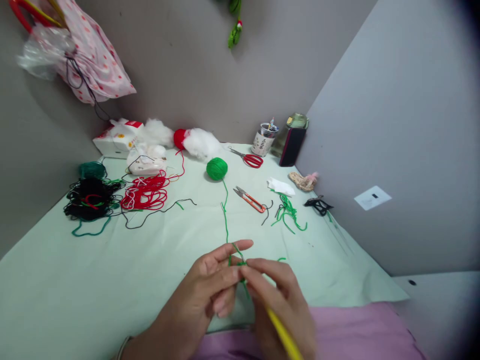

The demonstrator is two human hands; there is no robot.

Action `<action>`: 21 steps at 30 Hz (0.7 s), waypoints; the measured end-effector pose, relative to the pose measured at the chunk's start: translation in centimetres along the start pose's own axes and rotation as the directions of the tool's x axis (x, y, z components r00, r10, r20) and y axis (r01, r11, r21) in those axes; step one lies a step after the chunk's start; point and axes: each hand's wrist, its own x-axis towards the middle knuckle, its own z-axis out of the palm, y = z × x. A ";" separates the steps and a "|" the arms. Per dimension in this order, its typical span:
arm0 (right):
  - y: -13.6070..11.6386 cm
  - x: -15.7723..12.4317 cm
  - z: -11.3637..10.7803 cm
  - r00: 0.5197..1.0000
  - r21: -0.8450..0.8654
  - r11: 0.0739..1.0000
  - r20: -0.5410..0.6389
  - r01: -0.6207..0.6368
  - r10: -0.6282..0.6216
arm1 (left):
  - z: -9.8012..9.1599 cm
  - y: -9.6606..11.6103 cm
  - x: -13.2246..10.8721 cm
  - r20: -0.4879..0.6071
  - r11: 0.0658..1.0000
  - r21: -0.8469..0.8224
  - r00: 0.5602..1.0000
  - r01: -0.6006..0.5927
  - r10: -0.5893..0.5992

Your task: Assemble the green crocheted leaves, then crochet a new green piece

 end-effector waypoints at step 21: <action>-0.1 1.4 0.2 0.917 0.615 0.709 0.060 -0.346 0.395 | -1.0 -0.5 0.0 -0.027 0.964 0.194 0.981 -0.182 0.191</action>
